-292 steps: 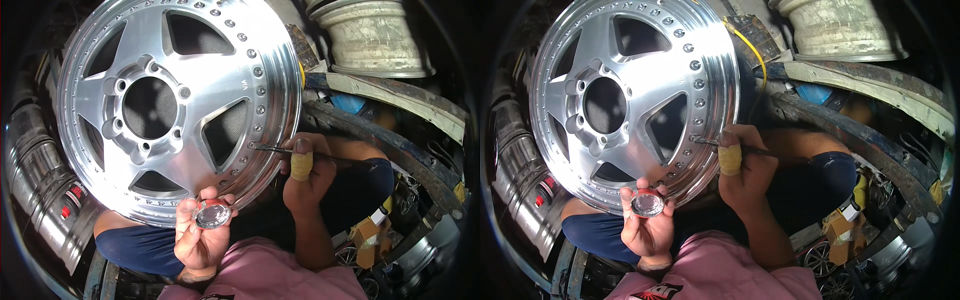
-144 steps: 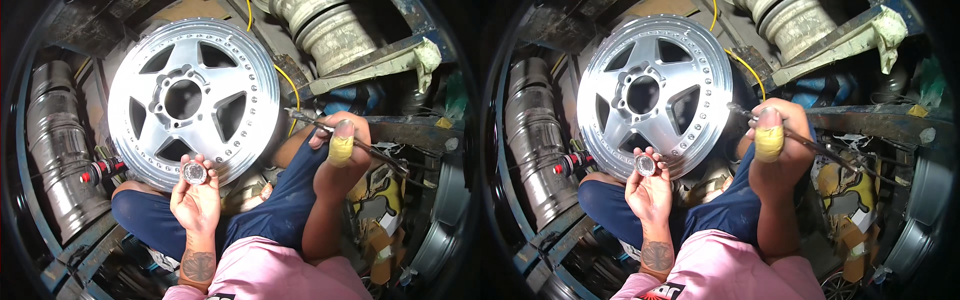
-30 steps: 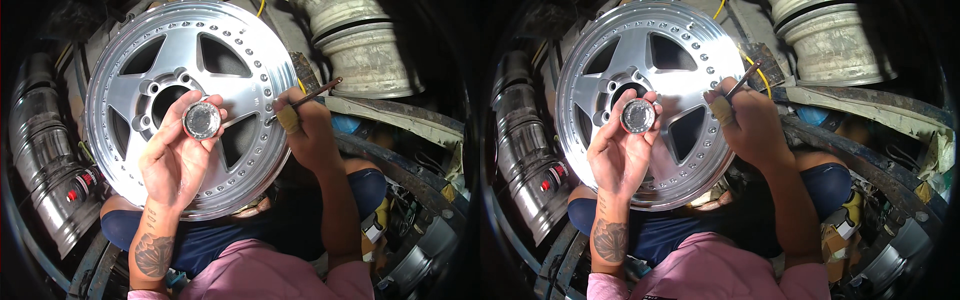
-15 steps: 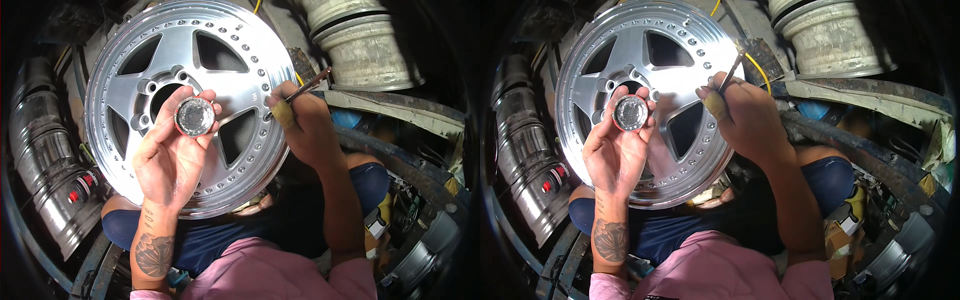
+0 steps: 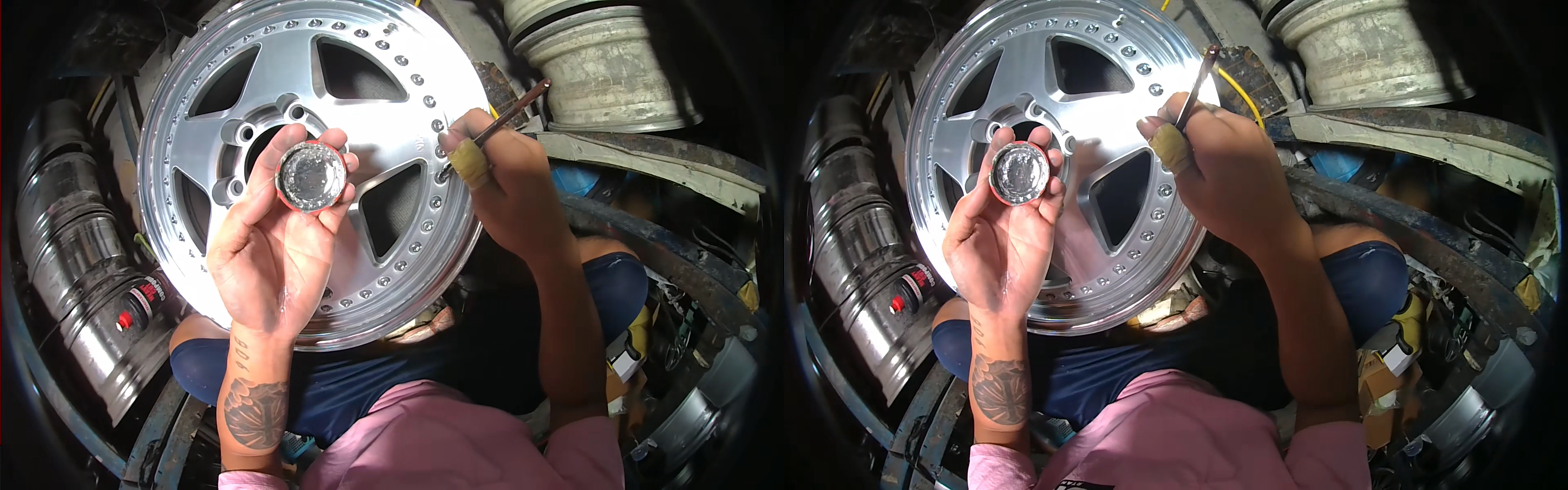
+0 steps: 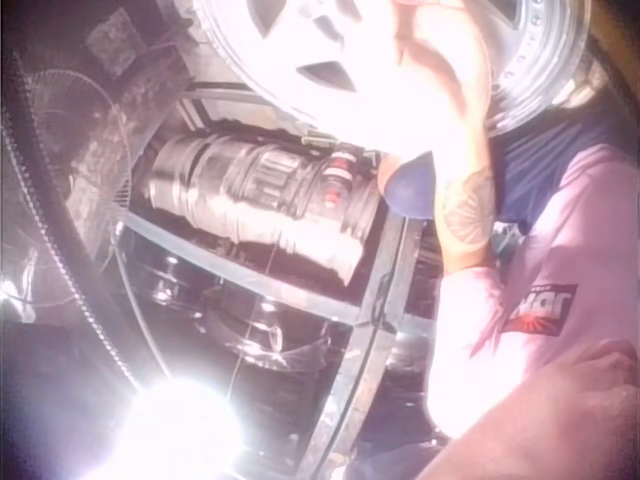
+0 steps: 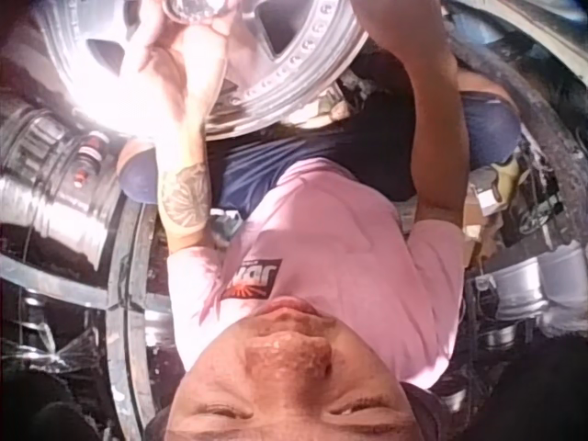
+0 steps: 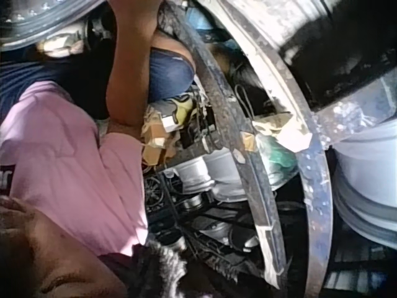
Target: The person applies a metallic substance from a small lid to the individual bolts on the outer edge of a wheel rim using a thin brush. They pick up a spray can, shake it, and dispense more liquid into the lid before continuing to paint each bolt around the circumference of the rim.
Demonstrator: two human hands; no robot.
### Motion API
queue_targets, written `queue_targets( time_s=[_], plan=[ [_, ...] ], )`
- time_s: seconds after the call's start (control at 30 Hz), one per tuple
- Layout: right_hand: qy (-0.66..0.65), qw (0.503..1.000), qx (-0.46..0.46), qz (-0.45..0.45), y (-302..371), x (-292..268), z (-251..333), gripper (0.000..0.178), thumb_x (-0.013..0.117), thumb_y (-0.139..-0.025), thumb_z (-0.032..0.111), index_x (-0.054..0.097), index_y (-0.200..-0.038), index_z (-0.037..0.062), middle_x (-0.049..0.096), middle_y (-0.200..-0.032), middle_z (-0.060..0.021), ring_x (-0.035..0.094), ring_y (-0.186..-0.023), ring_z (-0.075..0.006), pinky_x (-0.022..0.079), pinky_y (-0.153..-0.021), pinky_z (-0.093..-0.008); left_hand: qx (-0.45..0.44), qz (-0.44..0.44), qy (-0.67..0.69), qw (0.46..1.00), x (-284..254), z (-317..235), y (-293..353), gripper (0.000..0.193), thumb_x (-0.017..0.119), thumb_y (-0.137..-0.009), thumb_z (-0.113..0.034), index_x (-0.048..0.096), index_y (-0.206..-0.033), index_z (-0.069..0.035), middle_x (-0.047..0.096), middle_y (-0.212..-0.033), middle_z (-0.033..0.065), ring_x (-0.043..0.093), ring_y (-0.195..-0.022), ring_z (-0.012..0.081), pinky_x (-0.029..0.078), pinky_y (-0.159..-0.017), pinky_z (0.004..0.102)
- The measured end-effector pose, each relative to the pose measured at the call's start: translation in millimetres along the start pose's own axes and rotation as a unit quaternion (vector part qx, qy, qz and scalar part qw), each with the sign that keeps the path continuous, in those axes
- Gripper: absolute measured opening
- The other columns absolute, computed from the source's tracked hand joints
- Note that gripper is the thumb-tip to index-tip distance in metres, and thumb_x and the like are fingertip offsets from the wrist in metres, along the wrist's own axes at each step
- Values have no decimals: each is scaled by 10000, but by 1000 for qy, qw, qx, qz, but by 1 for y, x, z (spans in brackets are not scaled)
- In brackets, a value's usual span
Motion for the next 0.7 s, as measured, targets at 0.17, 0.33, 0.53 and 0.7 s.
queue_targets(
  time_s=[0.17,0.33,0.53,0.7],
  plan=[
    [-15,1000,6,-2,0,0,-2,162,640,-885,164,580,-854,16,605,-696,-187,597,-672,-383,440,-579,-444,1,2,2,1000,-1,1,0,488,467,-918,-140,368,-1344,75,437,-1316,326,499,-1180,415,447,-1009,450],
    [-72,996,53,-14,-1,-6,-9,189,623,-902,156,572,-832,-12,601,-700,-183,587,-649,-375,438,-560,-412,1,7,2,1000,0,0,0,483,471,-922,-149,372,-1341,70,439,-1315,322,499,-1182,411,451,-1005,451],
    [-113,990,77,-36,3,-9,-16,208,628,-900,132,557,-791,-30,597,-694,-177,579,-623,-363,444,-553,-392,-6,9,2,1000,-2,2,0,463,468,-930,-153,387,-1335,58,451,-1312,312,499,-1182,405,456,-998,451],
    [-92,993,50,-53,1,-11,-12,227,656,-865,86,510,-727,-21,600,-692,-183,578,-617,-379,446,-552,-407,-6,10,7,1000,-2,2,0,440,461,-944,-155,404,-1326,56,458,-1310,306,499,-1184,406,457,-996,457]
  ],
)
Point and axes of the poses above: each hand's wrist, its own y-axis away from the middle knuckle, its own x-axis out of the palm, z = x × y, the point moved 8 cm from there along -y, towards the middle knuckle
